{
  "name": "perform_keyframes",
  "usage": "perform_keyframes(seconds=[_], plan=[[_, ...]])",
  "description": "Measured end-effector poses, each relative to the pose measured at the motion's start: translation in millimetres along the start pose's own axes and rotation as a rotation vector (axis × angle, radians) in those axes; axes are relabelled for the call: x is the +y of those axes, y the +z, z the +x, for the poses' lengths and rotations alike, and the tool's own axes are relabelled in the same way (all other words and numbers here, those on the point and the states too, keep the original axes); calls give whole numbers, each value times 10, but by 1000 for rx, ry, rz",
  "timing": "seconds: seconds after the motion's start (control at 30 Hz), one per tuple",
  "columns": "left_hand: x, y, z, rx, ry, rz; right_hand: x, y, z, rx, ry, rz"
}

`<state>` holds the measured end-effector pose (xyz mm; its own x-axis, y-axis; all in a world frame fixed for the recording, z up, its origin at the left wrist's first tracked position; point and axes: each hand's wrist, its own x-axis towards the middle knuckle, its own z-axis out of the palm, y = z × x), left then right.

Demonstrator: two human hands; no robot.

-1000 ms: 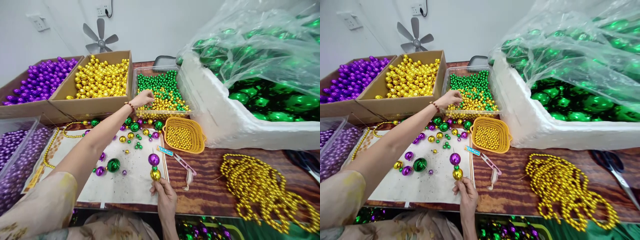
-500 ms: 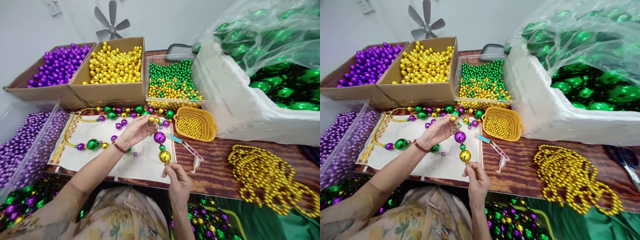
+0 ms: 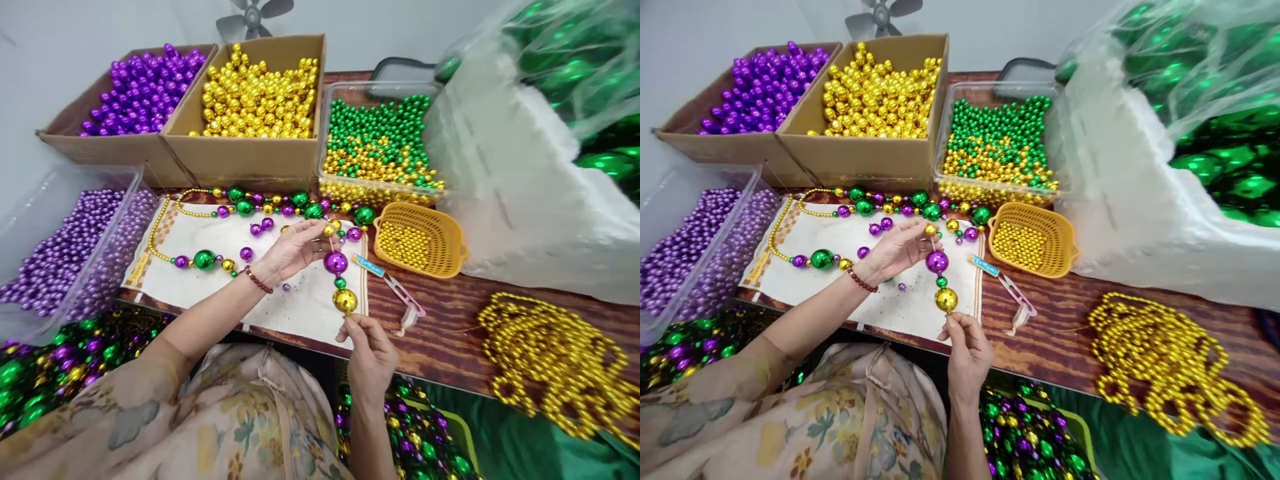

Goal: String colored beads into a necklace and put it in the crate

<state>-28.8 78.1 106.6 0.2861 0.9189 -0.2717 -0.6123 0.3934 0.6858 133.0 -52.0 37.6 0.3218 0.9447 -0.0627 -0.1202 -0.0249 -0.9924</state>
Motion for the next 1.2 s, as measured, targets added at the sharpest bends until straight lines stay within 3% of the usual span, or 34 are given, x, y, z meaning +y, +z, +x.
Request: perform_keyframes(seconds=[0.13, 0.37, 0.5, 0.67, 0.8, 0.87, 1.03, 1.2], plan=[[-142, 9, -32, -17, 1, -1, 114, -67, -65, 68, 62, 51], [-456, -11, -77, 0, 65, 45, 296, -216, -130, 47, 166, 166], [-529, -42, -116, 56, 69, 77, 345, -114, -85, 38, 163, 183], [-603, -4, -78, 120, 100, 77, 376, 153, -22, 0, 127, 40], [-690, 23, 57, 138, 185, 199, 373, 194, 73, -137, 200, 6], [-714, 10, 119, 84, 150, 272, 324, 117, 195, -167, 200, -42], [-766, -18, 162, -161, 4, 514, 96, -110, 674, 31, 78, 31], [-901, -20, 147, -360, -9, 656, 71, -137, 845, -56, 116, 182]])
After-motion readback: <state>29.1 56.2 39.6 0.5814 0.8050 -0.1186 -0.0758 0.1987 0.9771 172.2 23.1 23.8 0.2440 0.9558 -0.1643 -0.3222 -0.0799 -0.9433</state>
